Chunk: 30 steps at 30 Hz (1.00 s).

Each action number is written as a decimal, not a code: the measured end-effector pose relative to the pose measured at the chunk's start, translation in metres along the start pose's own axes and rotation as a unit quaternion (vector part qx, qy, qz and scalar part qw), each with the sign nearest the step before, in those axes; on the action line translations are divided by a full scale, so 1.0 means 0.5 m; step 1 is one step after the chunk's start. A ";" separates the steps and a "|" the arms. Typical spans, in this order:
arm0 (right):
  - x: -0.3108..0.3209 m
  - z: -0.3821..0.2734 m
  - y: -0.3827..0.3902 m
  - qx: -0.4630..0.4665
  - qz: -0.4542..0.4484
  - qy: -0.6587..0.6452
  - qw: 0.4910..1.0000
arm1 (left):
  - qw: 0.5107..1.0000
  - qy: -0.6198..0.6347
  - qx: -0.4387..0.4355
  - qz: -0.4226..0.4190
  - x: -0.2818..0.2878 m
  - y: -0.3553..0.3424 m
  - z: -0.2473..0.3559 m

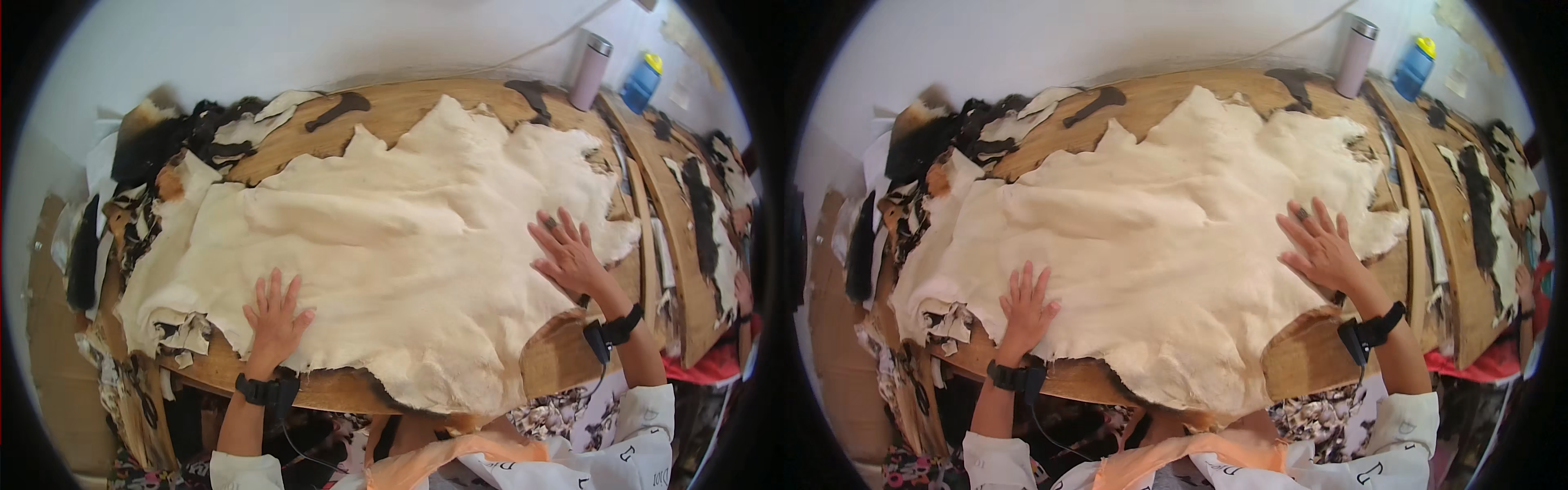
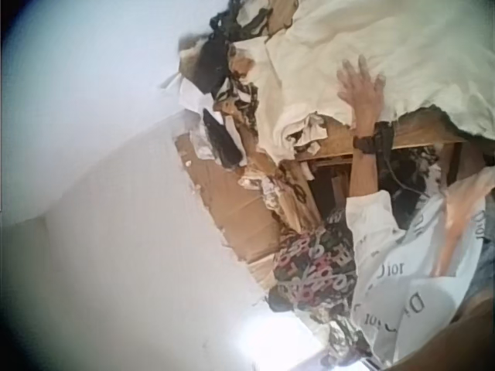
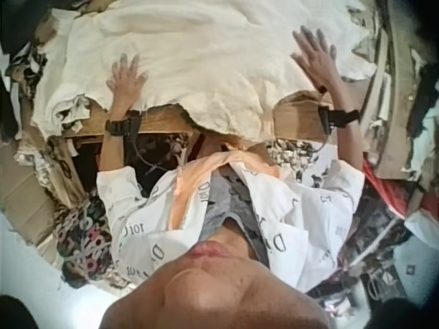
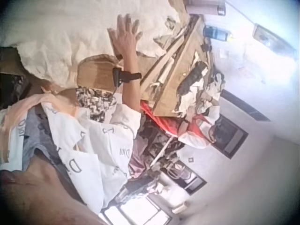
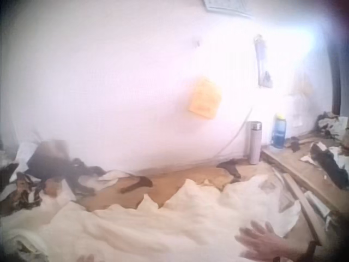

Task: The recorder is seen preparing and cutting animal skins or leather pieces on a wooden workshop table, using a template and a cutting tool.

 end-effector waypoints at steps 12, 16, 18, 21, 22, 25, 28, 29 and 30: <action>-0.031 0.000 0.043 -0.035 -0.065 -0.022 0.997 | 0.998 -0.020 0.024 -0.060 -0.014 0.036 -0.019; -0.049 -0.033 0.115 -0.046 -0.054 -0.011 0.997 | 0.997 -0.027 0.028 -0.063 -0.014 0.090 -0.032; -0.054 -0.063 0.149 -0.044 -0.047 -0.007 0.998 | 0.996 -0.034 0.043 -0.071 -0.005 0.126 -0.047; -0.056 -0.109 0.226 -0.038 -0.038 -0.009 0.999 | 0.997 -0.030 0.022 -0.062 0.006 0.196 -0.090; -0.049 -0.130 0.251 -0.030 -0.023 -0.007 0.999 | 0.997 -0.036 0.019 -0.061 0.007 0.220 -0.104; -0.036 -0.146 0.303 -0.011 -0.041 -0.022 0.999 | 0.993 -0.050 0.047 -0.092 0.032 0.237 -0.086; 0.012 -0.133 0.261 0.046 -0.035 -0.023 0.998 | 0.998 -0.062 -0.013 -0.026 0.015 0.210 -0.045; 0.028 -0.133 0.224 0.067 -0.072 -0.055 0.994 | 0.993 -0.009 -0.110 0.032 0.023 0.186 0.036; 0.067 -0.172 0.178 0.113 -0.073 -0.102 0.986 | 0.975 0.041 -0.199 0.085 0.038 0.166 0.140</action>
Point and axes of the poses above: each hand's wrist, its own y-axis away from the middle knuckle, its own x-axis out of the back of the hand, z = x × y, the point moved 4 cm from there along -y, towards the middle knuckle, and after that the axes turned 11 degrees about -x, right-handed, at the moved point
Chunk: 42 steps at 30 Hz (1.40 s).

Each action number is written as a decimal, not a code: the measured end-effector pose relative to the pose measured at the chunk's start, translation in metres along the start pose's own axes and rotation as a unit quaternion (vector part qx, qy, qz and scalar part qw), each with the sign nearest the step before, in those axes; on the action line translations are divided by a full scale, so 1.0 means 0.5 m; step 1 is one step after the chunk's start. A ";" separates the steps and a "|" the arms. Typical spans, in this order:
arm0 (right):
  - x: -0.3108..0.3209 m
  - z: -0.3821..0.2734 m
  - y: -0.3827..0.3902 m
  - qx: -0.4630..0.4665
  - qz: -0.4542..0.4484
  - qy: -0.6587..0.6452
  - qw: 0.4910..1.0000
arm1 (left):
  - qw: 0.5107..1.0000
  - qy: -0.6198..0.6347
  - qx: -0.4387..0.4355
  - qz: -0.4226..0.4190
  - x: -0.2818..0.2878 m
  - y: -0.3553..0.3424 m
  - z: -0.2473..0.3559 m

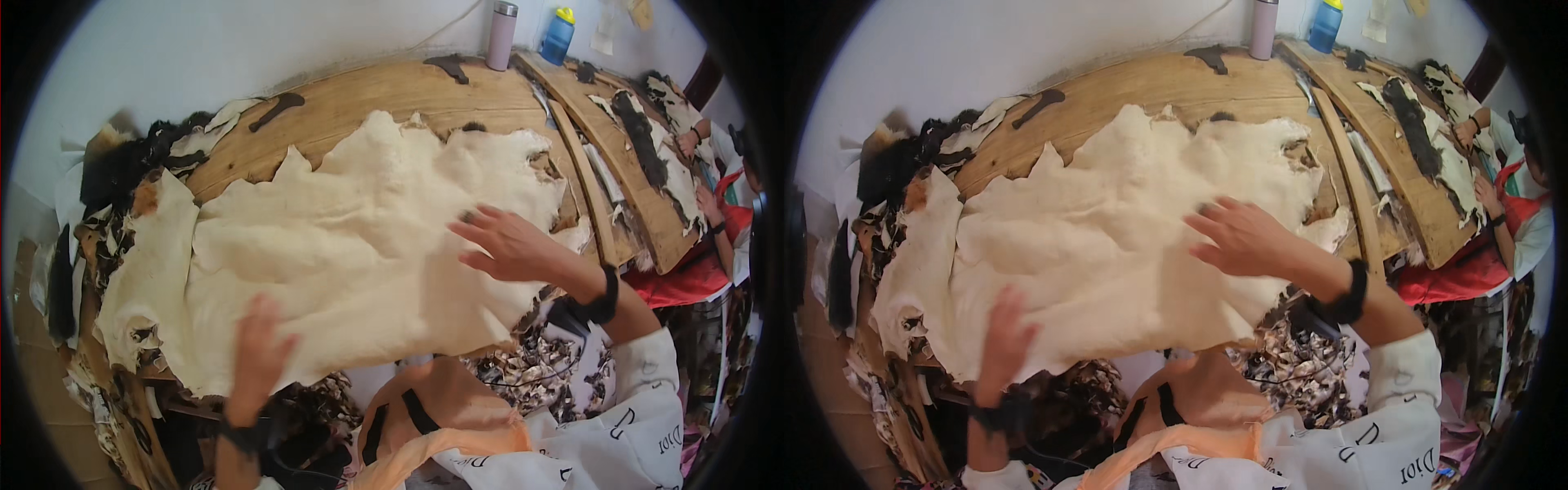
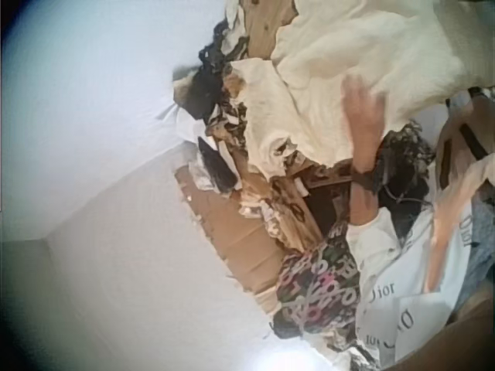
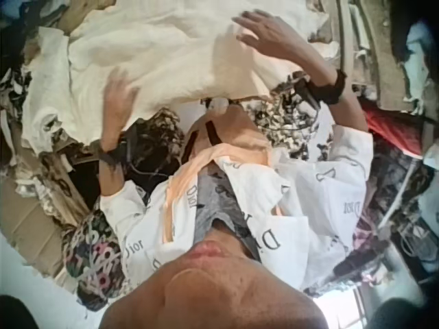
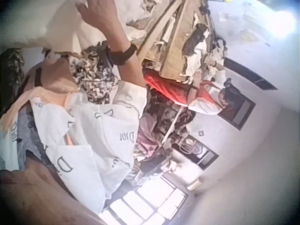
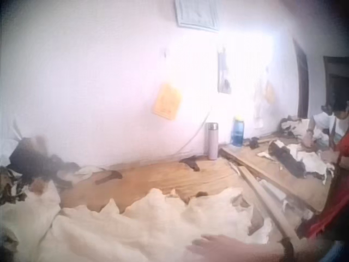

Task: The recorder is seen preparing and cutting animal skins or leather pieces on a wooden workshop table, using a template and a cutting tool.

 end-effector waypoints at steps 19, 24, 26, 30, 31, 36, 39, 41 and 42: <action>-0.026 0.156 -0.619 0.017 0.051 0.085 0.995 | 0.986 0.092 -0.128 -0.048 -0.136 -0.251 0.300; -0.004 0.140 -0.579 -0.199 0.147 0.047 0.968 | 0.994 0.102 -0.046 0.000 -0.144 -0.240 0.352; 0.023 0.119 -0.549 -0.240 0.093 0.045 0.965 | 0.994 0.086 -0.063 -0.012 -0.150 -0.249 0.375; 0.032 0.160 -0.565 -0.172 0.135 0.068 0.973 | 0.987 -0.114 -0.112 0.030 -0.202 -0.247 0.396; 0.061 0.142 -0.556 -0.162 0.163 -0.063 0.971 | 0.988 -0.110 -0.109 0.026 -0.203 -0.244 0.399; -0.010 0.096 -0.547 -0.097 0.314 -0.351 0.877 | 0.996 0.014 -0.089 0.022 -0.183 -0.254 0.395; -0.051 0.089 -0.527 -0.055 0.386 -0.455 0.800 | 0.994 -0.025 -0.100 0.033 -0.195 -0.244 0.389; -0.031 0.038 -0.479 0.054 0.489 -0.046 0.869 | 0.994 -0.023 -0.102 0.025 -0.187 -0.243 0.386; -0.034 0.023 -0.469 0.075 0.408 0.115 0.902 | 0.994 -0.020 -0.106 0.021 -0.183 -0.243 0.386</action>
Point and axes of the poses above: each hand's wrist, its own y-axis away from the middle knuckle, its own x-axis out of the back of the hand, z = x × y, the point moved 4 cm from there along -y, towards the middle knuckle, and after that the axes turned 11 degrees about -x, right-handed, at the moved point
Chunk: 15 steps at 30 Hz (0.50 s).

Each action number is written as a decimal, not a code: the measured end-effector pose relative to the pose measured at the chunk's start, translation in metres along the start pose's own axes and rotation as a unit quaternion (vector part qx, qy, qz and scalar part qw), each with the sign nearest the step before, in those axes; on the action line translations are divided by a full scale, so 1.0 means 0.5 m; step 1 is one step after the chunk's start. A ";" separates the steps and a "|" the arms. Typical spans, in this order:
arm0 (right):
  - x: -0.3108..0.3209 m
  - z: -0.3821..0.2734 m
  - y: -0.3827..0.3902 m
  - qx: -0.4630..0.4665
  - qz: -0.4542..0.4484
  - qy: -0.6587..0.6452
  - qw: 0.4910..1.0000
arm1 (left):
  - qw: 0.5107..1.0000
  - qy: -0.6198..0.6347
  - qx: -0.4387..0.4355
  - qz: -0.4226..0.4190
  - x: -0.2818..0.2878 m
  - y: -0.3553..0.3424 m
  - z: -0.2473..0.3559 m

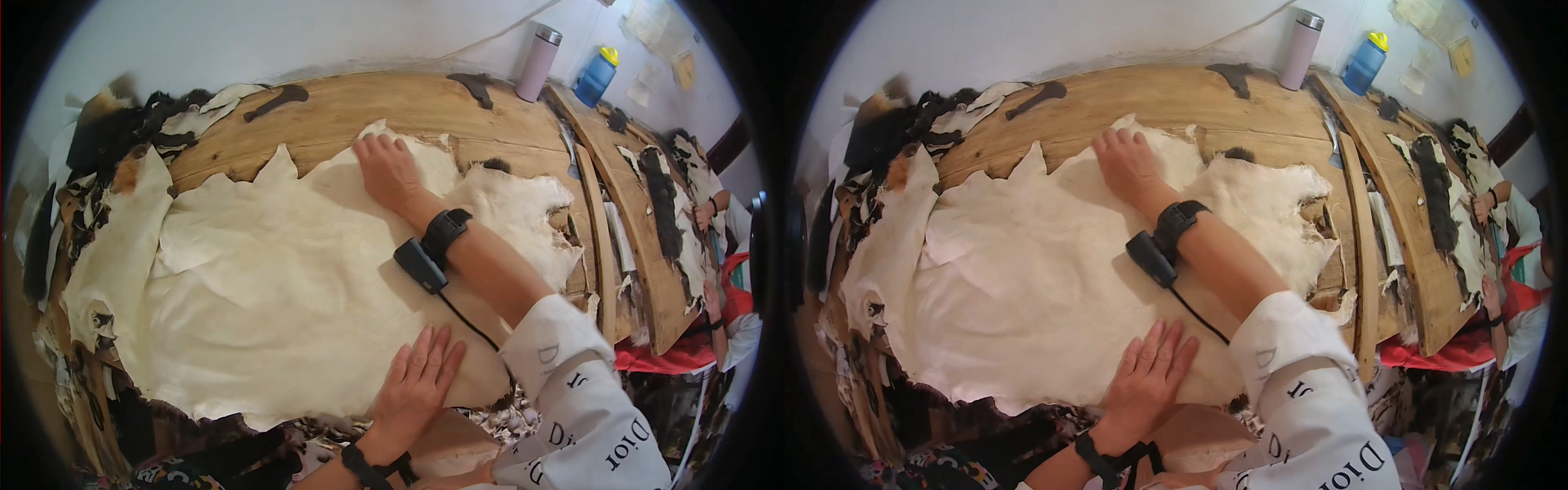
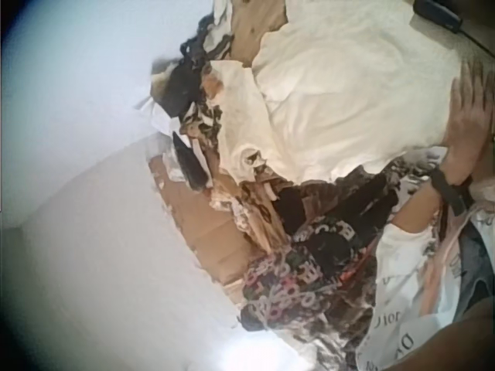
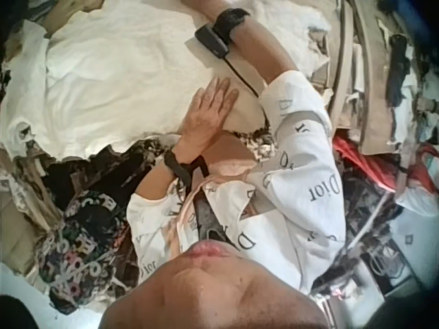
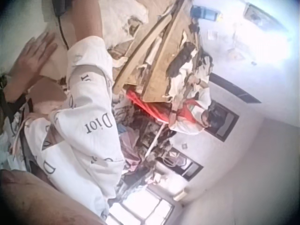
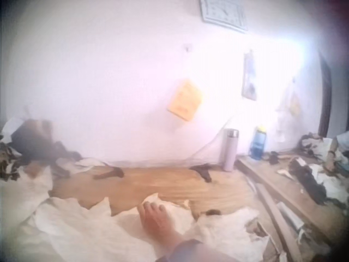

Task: The recorder is seen preparing and cutting animal skins or leather pieces on a wooden workshop table, using a template and a cutting tool.

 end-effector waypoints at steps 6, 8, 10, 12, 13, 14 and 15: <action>-0.036 0.101 -0.005 -0.267 -0.004 0.088 0.960 | 0.997 -0.070 -0.001 0.039 -0.021 0.008 0.023; -0.036 0.104 -0.021 -0.215 -0.029 0.065 0.974 | 0.992 -0.112 -0.025 0.055 -0.032 0.023 0.029; -0.030 0.103 -0.040 -0.168 -0.059 0.047 0.983 | 0.985 -0.146 -0.053 0.071 -0.038 0.032 0.028; -0.052 0.109 -0.054 -0.169 -0.209 -0.081 0.960 | 0.972 -0.194 -0.090 0.100 -0.039 0.033 0.030; -0.063 0.113 -0.058 -0.173 -0.214 -0.079 0.958 | 0.973 -0.188 -0.091 0.098 -0.044 0.034 0.027; -0.072 0.109 -0.064 -0.136 -0.192 -0.086 0.968 | 0.970 -0.197 -0.088 0.114 -0.047 0.039 0.027; -0.079 0.104 -0.071 -0.097 -0.169 -0.092 0.976 | 0.966 -0.206 -0.085 0.129 -0.049 0.045 0.027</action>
Point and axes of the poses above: each hand's wrist, its own y-axis away from the middle knuckle, its own x-axis out of the back of the hand, z = x × y, the point moved 4 cm from there along -y, towards the middle knuckle, and after that the axes turned 11 degrees about -x, right-handed, at the moved point
